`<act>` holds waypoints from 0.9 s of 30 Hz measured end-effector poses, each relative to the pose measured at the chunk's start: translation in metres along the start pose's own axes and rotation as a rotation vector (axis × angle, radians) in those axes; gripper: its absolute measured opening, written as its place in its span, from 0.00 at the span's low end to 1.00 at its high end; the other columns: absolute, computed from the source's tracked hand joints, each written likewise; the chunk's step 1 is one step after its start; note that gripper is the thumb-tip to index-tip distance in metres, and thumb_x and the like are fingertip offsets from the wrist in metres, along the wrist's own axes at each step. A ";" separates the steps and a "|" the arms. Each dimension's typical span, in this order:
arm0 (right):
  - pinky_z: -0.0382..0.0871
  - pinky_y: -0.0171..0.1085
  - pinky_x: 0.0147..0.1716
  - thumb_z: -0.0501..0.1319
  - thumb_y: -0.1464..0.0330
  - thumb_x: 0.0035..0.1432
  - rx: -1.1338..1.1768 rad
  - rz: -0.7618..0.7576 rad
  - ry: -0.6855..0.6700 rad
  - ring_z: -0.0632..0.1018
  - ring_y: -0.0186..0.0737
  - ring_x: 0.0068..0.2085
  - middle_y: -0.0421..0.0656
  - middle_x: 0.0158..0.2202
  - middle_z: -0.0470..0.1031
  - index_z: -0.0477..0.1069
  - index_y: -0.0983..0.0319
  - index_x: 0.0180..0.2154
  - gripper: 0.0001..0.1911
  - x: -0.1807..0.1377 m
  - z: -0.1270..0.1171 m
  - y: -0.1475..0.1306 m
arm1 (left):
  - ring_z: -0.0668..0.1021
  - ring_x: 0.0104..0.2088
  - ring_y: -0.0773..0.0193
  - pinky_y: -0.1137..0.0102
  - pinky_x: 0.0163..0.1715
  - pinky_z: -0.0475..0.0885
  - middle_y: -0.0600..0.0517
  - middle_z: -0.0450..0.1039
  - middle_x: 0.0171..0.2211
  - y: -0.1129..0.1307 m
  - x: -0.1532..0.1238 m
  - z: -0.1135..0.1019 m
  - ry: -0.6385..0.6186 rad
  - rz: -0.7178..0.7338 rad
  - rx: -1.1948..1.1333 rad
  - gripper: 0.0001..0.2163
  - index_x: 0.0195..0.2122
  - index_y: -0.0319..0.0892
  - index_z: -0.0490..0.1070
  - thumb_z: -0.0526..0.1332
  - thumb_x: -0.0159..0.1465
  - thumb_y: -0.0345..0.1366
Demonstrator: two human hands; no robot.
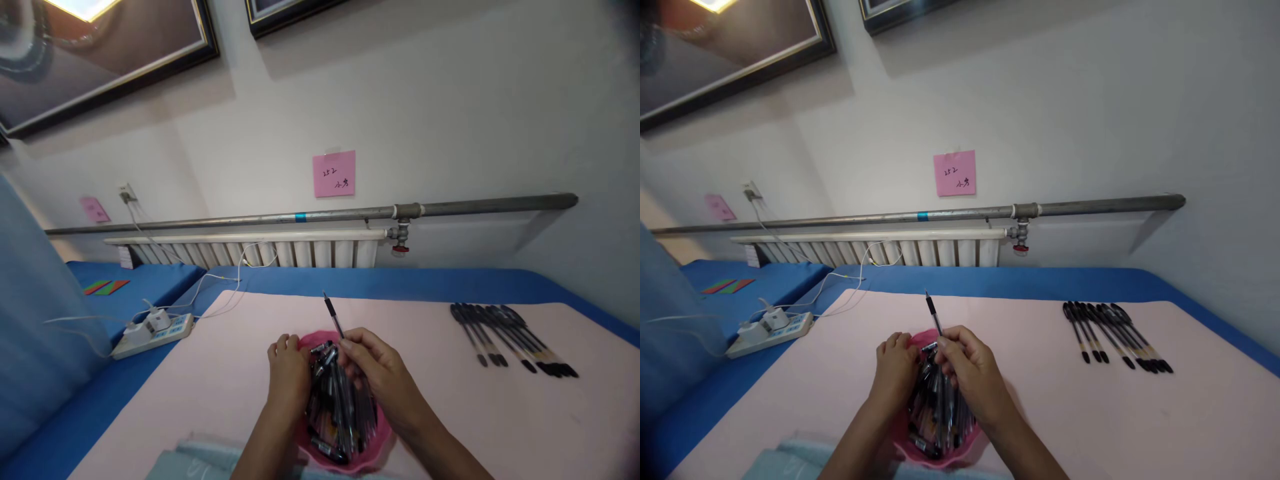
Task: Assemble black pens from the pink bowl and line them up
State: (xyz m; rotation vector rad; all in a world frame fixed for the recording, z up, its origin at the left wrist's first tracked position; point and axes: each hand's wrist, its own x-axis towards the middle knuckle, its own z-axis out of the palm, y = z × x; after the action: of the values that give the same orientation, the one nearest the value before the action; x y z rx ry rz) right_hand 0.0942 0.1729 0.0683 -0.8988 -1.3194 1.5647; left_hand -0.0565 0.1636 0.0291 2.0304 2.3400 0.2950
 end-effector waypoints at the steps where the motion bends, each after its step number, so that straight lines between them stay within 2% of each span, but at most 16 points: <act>1: 0.58 0.29 0.19 0.60 0.60 0.53 -0.008 -0.002 0.004 0.66 0.31 0.23 0.35 0.23 0.68 0.67 0.59 0.29 0.09 0.000 -0.001 0.000 | 0.62 0.56 0.48 0.55 0.51 0.57 0.42 0.68 0.51 -0.001 -0.001 -0.001 0.028 -0.006 -0.026 0.12 0.37 0.40 0.76 0.52 0.59 0.29; 3: 0.57 0.29 0.19 0.59 0.60 0.53 -0.038 -0.004 0.006 0.65 0.31 0.23 0.35 0.22 0.68 0.68 0.59 0.29 0.09 0.000 -0.001 -0.001 | 0.62 0.55 0.48 0.57 0.52 0.57 0.42 0.67 0.52 -0.005 -0.002 -0.007 0.155 -0.040 -0.179 0.10 0.34 0.39 0.75 0.54 0.58 0.29; 5: 0.56 0.29 0.18 0.59 0.59 0.53 -0.083 0.000 -0.006 0.65 0.31 0.22 0.34 0.22 0.67 0.67 0.59 0.29 0.10 0.000 -0.001 -0.001 | 0.68 0.50 0.52 0.60 0.49 0.61 0.43 0.70 0.46 -0.012 -0.005 -0.014 0.307 -0.102 -0.512 0.06 0.30 0.40 0.74 0.57 0.56 0.31; 6: 0.55 0.29 0.18 0.58 0.59 0.53 -0.105 0.004 -0.022 0.64 0.31 0.21 0.34 0.21 0.67 0.67 0.59 0.28 0.10 -0.001 0.001 0.000 | 0.71 0.45 0.56 0.62 0.46 0.64 0.45 0.72 0.40 -0.016 -0.006 -0.017 0.343 -0.145 -0.740 0.04 0.29 0.40 0.73 0.59 0.55 0.32; 7: 0.55 0.30 0.18 0.58 0.58 0.54 -0.125 0.008 -0.042 0.64 0.31 0.21 0.34 0.21 0.67 0.66 0.59 0.28 0.11 -0.002 0.003 0.000 | 0.73 0.38 0.60 0.65 0.41 0.67 0.48 0.73 0.34 -0.020 -0.007 -0.021 0.334 -0.200 -0.984 0.03 0.28 0.41 0.72 0.60 0.54 0.33; 9: 0.55 0.30 0.19 0.57 0.58 0.54 -0.164 0.020 -0.092 0.64 0.31 0.20 0.35 0.20 0.67 0.66 0.58 0.28 0.11 -0.005 0.008 0.002 | 0.73 0.27 0.67 0.70 0.32 0.69 0.54 0.70 0.24 -0.029 -0.010 -0.027 0.237 -0.322 -1.468 0.04 0.25 0.40 0.70 0.64 0.51 0.34; 12: 0.58 0.31 0.21 0.57 0.59 0.53 -0.233 0.030 -0.163 0.67 0.33 0.21 0.34 0.19 0.66 0.67 0.57 0.26 0.09 -0.009 0.018 0.007 | 0.73 0.23 0.70 0.73 0.29 0.70 0.55 0.71 0.21 -0.038 -0.012 -0.033 0.138 -0.462 -1.947 0.06 0.24 0.39 0.69 0.67 0.47 0.29; 17: 0.58 0.32 0.22 0.57 0.61 0.52 -0.310 0.045 -0.243 0.66 0.34 0.20 0.34 0.17 0.64 0.66 0.57 0.24 0.09 -0.013 0.026 0.015 | 0.78 0.28 0.68 0.72 0.33 0.73 0.49 0.76 0.28 -0.044 -0.012 -0.034 0.101 -0.579 -2.182 0.09 0.34 0.37 0.72 0.63 0.52 0.23; 21: 0.57 0.33 0.21 0.56 0.62 0.52 -0.326 0.017 -0.233 0.66 0.34 0.21 0.34 0.18 0.65 0.65 0.56 0.23 0.09 -0.012 0.027 0.019 | 0.79 0.31 0.65 0.72 0.34 0.74 0.48 0.76 0.29 -0.040 -0.013 -0.032 0.025 -0.558 -2.290 0.05 0.32 0.36 0.73 0.61 0.55 0.23; 27: 0.57 0.33 0.22 0.56 0.63 0.52 -0.328 0.001 -0.220 0.66 0.34 0.20 0.34 0.17 0.64 0.65 0.57 0.23 0.09 -0.011 0.027 0.021 | 0.79 0.34 0.63 0.71 0.34 0.74 0.48 0.78 0.30 -0.037 -0.016 -0.034 0.011 -0.529 -2.281 0.05 0.32 0.36 0.74 0.62 0.55 0.23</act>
State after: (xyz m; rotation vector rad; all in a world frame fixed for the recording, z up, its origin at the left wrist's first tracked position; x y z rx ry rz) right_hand 0.0697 0.1521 0.0524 -0.9432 -1.7696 1.5048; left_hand -0.0957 0.1387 0.0553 0.1938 0.7939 1.6439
